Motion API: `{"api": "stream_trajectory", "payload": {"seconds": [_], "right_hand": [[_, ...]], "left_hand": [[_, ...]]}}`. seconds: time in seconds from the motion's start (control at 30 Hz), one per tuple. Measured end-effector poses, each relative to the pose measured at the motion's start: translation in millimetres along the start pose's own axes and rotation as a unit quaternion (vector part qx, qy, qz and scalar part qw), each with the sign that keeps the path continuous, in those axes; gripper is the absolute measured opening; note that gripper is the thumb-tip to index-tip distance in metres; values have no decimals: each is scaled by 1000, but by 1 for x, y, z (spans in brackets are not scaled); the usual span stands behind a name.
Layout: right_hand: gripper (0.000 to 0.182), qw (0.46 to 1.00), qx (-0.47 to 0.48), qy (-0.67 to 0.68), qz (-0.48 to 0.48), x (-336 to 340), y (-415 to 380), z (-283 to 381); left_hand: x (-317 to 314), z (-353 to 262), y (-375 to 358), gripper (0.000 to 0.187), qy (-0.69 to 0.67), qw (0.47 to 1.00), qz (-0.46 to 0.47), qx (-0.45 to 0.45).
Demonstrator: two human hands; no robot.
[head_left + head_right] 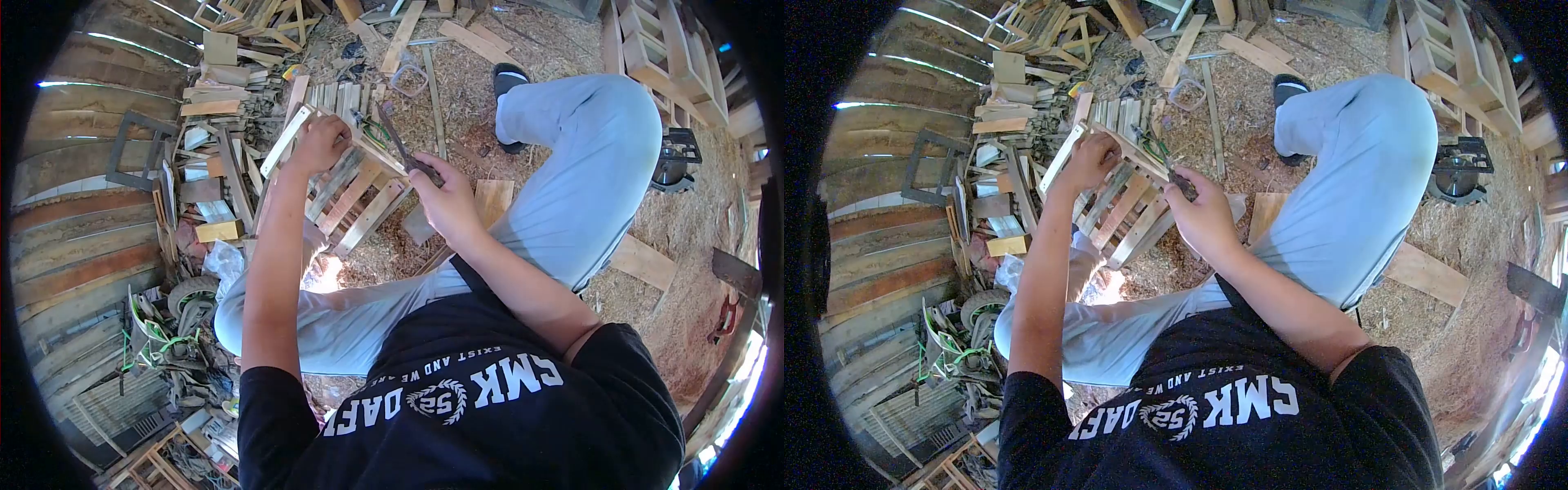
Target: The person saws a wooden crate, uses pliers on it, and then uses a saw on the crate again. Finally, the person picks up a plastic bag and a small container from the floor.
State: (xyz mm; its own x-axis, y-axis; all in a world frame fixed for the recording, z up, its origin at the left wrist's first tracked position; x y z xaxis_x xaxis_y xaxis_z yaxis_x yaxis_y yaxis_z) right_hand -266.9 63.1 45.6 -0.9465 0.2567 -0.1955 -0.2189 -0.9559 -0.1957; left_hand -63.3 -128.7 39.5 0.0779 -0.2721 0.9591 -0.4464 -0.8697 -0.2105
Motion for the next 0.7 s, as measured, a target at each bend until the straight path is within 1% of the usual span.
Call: {"api": "stream_trajectory", "payload": {"seconds": [0.03, 0.07, 0.1, 0.13, 0.17, 0.2, 0.23, 0.27, 0.3, 0.33, 0.4, 0.43, 0.47, 0.5, 0.53, 0.6, 0.63, 0.7], "right_hand": [[47, 1000, 2, 4, 0, -1, 0, -1], [47, 1000, 2, 3, 1, -1, 0, -2], [48, 1000, 13, -15, 0, 1, 0, -1], [50, 999, 25, -33, -1, 2, 0, 1], [50, 999, 25, -33, -1, 2, 0, 0], [51, 999, 17, -39, 2, 1, 0, -3], [51, 999, 9, -44, 6, 1, -1, -4], [51, 999, 10, -45, 8, 1, -1, -3], [51, 999, -10, -51, 17, 1, -1, -5], [51, 998, -30, -57, 25, 1, -2, -8], [51, 998, -29, -53, 27, 0, -2, -8], [51, 998, -29, -50, 29, 0, -2, -9], [51, 998, -29, -50, 29, 0, -2, -11], [50, 998, -9, -54, 23, 0, -1, -9], [49, 998, 12, -57, 19, -1, 0, -6], [48, 999, 7, -47, 22, -1, -1, -3], [48, 999, 2, -37, 22, -2, -1, -3], [48, 999, 9, -32, 19, -3, -1, -4]], "left_hand": [[-2, 2, -3, 15, 0, 1000, 0, 1], [-1, 4, -6, 16, -39, 999, -17, 2], [1, 6, -8, 17, -78, 996, -35, 3], [-8, 15, -5, 17, -79, 996, -35, 3], [-13, 29, 2, 19, -288, 957, -11, 16], [-9, 33, 3, 22, -485, 874, 13, 28], [-6, 32, 1, 22, -486, 874, 12, 29], [2, 36, 0, 26, -441, 896, -23, 44], [16, 33, -4, 30, -394, 915, -59, 60], [23, 28, -7, 30, -394, 915, -61, 60], [47, 25, -19, 34, -362, 912, -183, 55], [46, 32, -20, 34, -363, 912, -184, 55], [47, 26, -23, 35, -236, 953, -188, -3], [43, 14, -27, 37, -103, 975, -189, -61], [38, 14, -31, 37, -104, 975, -189, -60], [18, 6, -39, 35, -15, 987, -152, -49], [18, 2, -40, 35, -15, 987, -152, -48], [18, 1, -40, 32, -13, 989, -149, -17]]}}
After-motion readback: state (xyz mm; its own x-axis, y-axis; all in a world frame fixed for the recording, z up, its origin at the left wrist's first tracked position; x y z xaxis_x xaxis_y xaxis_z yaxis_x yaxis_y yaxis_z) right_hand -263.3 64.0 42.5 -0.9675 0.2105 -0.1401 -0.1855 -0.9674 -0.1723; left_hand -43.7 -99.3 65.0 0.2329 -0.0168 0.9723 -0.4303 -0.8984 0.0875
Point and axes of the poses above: each hand's wrist, its own y-axis towards the middle knuckle, its own x-axis out of the back of the hand, z = x × y, the point moved 9 cm from there along y, towards the middle knuckle, and after that the axes turned 13 degrees about x, right-handed, at the moved point
